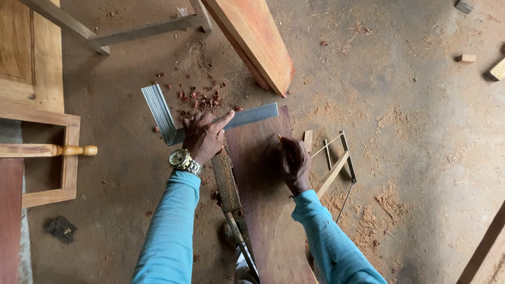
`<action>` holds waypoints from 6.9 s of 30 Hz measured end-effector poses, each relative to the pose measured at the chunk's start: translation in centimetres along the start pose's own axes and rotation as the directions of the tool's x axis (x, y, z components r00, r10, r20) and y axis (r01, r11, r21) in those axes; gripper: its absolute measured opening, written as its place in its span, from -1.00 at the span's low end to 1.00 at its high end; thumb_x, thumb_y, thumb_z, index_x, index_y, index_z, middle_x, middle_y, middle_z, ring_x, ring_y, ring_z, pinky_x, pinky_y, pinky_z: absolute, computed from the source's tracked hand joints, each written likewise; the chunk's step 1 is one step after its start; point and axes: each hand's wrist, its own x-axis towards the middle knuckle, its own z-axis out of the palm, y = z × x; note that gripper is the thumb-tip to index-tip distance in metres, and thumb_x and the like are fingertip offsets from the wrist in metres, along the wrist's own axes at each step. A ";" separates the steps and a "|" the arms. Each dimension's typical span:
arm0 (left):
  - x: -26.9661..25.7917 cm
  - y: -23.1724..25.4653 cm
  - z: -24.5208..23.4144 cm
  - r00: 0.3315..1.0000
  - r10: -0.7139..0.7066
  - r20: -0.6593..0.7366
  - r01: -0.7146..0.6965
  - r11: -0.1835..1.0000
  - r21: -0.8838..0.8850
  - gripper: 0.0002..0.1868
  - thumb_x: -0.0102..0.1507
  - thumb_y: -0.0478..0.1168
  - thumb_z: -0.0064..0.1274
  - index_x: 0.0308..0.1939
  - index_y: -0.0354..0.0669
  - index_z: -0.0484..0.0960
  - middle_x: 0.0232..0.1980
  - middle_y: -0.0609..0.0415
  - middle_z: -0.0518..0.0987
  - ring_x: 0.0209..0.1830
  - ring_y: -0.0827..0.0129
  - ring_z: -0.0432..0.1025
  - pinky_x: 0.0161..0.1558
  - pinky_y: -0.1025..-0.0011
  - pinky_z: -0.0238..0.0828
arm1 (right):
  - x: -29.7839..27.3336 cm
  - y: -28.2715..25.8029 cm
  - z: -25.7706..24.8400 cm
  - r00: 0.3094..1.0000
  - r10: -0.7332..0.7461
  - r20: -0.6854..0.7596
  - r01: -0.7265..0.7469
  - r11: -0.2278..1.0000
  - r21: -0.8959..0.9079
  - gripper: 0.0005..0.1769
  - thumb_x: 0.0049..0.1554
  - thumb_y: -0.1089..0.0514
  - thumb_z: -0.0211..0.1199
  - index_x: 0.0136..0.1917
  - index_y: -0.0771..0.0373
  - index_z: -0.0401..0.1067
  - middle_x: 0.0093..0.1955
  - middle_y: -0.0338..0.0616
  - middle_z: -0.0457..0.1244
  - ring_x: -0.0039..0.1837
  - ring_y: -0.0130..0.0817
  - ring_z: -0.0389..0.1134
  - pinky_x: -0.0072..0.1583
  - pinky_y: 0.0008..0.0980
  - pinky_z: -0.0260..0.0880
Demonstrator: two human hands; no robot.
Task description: Marking a wooden plank with a pencil using a try square for measurement.
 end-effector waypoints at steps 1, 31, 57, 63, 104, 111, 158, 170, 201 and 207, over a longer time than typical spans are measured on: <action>0.0 0.0 -0.1 1.000 -0.005 0.000 0.005 1.000 0.002 -0.34 0.24 -0.21 0.14 0.42 0.43 0.46 -0.12 0.07 0.47 0.02 0.13 0.36 0.23 -0.21 0.09 | 0.0 -0.1 0.0 1.000 -0.001 0.004 0.001 1.000 0.004 -0.68 0.14 0.41 0.19 0.17 0.25 0.46 -0.02 -0.02 0.33 0.03 -0.15 0.44 0.11 -0.32 0.41; 0.0 0.0 0.3 0.986 0.119 -0.114 -0.118 0.993 0.010 -0.36 0.23 -0.28 0.10 0.40 0.34 0.51 -0.24 0.07 0.42 -0.09 0.15 0.30 0.07 -0.04 0.10 | 0.1 -0.5 -0.6 1.000 0.019 0.006 -0.019 0.998 -0.053 -0.77 0.18 0.32 0.23 0.13 0.26 0.47 0.01 -0.02 0.33 0.08 -0.15 0.41 0.14 -0.31 0.36; -0.2 -0.5 -0.9 0.995 0.098 -0.021 -0.097 0.995 0.023 -0.34 0.25 -0.19 0.15 0.43 0.41 0.46 -0.15 0.12 0.44 0.01 0.18 0.31 0.08 -0.06 0.12 | 3.6 0.0 0.3 0.992 -0.116 0.047 0.118 0.992 -0.036 -0.63 0.14 0.08 0.21 0.18 0.28 0.44 0.12 0.02 0.36 0.16 -0.01 0.39 0.21 -0.20 0.38; 0.0 0.1 -1.6 0.996 0.090 -0.021 -0.089 0.995 0.034 -0.38 0.26 -0.20 0.15 0.41 0.40 0.51 -0.20 0.11 0.43 -0.04 0.19 0.33 0.04 -0.05 0.09 | 3.2 1.0 0.4 0.998 -0.056 0.039 0.056 0.998 -0.009 -0.55 0.06 0.05 0.21 0.19 0.28 0.45 0.06 -0.01 0.34 0.14 -0.02 0.39 0.19 -0.18 0.38; 0.1 -0.5 -0.6 0.993 0.113 -0.035 -0.109 0.990 0.090 -0.39 0.26 -0.21 0.17 0.39 0.38 0.53 -0.22 0.14 0.47 -0.11 0.22 0.34 -0.02 0.07 0.08 | 3.9 -0.1 0.1 0.997 -0.052 0.056 0.052 0.999 0.016 -0.61 0.15 0.08 0.18 0.18 0.30 0.47 0.14 0.01 0.37 0.21 -0.06 0.40 0.28 -0.22 0.38; 0.1 -0.3 -0.8 0.993 0.108 -0.040 -0.105 0.991 0.082 -0.41 0.26 -0.20 0.16 0.38 0.38 0.54 -0.23 0.13 0.47 -0.10 0.23 0.34 -0.01 0.09 0.07 | 3.9 -0.4 0.1 0.998 -0.032 0.061 0.032 0.999 -0.001 -0.65 0.16 0.14 0.18 0.18 0.30 0.48 0.13 0.01 0.38 0.18 -0.06 0.40 0.24 -0.23 0.38; 0.0 -1.2 -1.2 0.989 0.143 0.028 -0.136 0.976 -0.170 -0.39 0.31 -0.23 0.06 0.47 0.23 0.50 -0.11 -0.03 0.52 -0.02 0.09 0.39 0.20 0.09 0.28 | 3.8 -1.5 -0.2 0.999 0.023 0.049 -0.026 0.997 0.067 -0.57 0.10 0.13 0.26 0.23 0.28 0.47 0.19 0.01 0.35 0.26 -0.06 0.34 0.34 -0.21 0.32; -0.2 -1.0 -2.2 0.996 0.084 0.025 -0.087 0.990 0.114 -0.41 0.28 -0.14 0.14 0.41 0.43 0.56 -0.10 0.05 0.53 0.03 0.02 0.39 0.10 -0.09 0.19 | 4.2 -1.5 -0.3 0.993 -0.022 0.115 0.011 0.995 0.098 -0.57 0.11 0.13 0.28 0.25 0.24 0.44 0.25 -0.08 0.35 0.24 -0.07 0.30 0.32 -0.21 0.32; -0.3 0.0 -0.9 0.993 0.098 -0.072 -0.097 0.995 0.025 -0.35 0.20 -0.23 0.25 0.38 0.34 0.54 -0.18 0.17 0.46 -0.02 0.24 0.32 0.04 0.08 0.05 | 3.7 0.1 0.3 0.998 -0.004 0.060 0.005 1.000 -0.020 -0.69 0.15 0.19 0.22 0.17 0.30 0.49 0.14 0.00 0.39 0.19 -0.07 0.39 0.25 -0.24 0.37; -0.3 0.6 -1.5 0.994 0.083 -0.064 -0.080 0.996 0.048 -0.34 0.20 -0.25 0.25 0.37 0.36 0.54 -0.15 0.15 0.47 0.07 0.21 0.33 0.07 0.03 0.05 | 3.4 0.6 0.3 0.998 -0.028 0.048 0.028 1.000 0.012 -0.67 0.15 0.18 0.24 0.18 0.30 0.47 0.15 0.00 0.37 0.21 -0.05 0.38 0.27 -0.23 0.37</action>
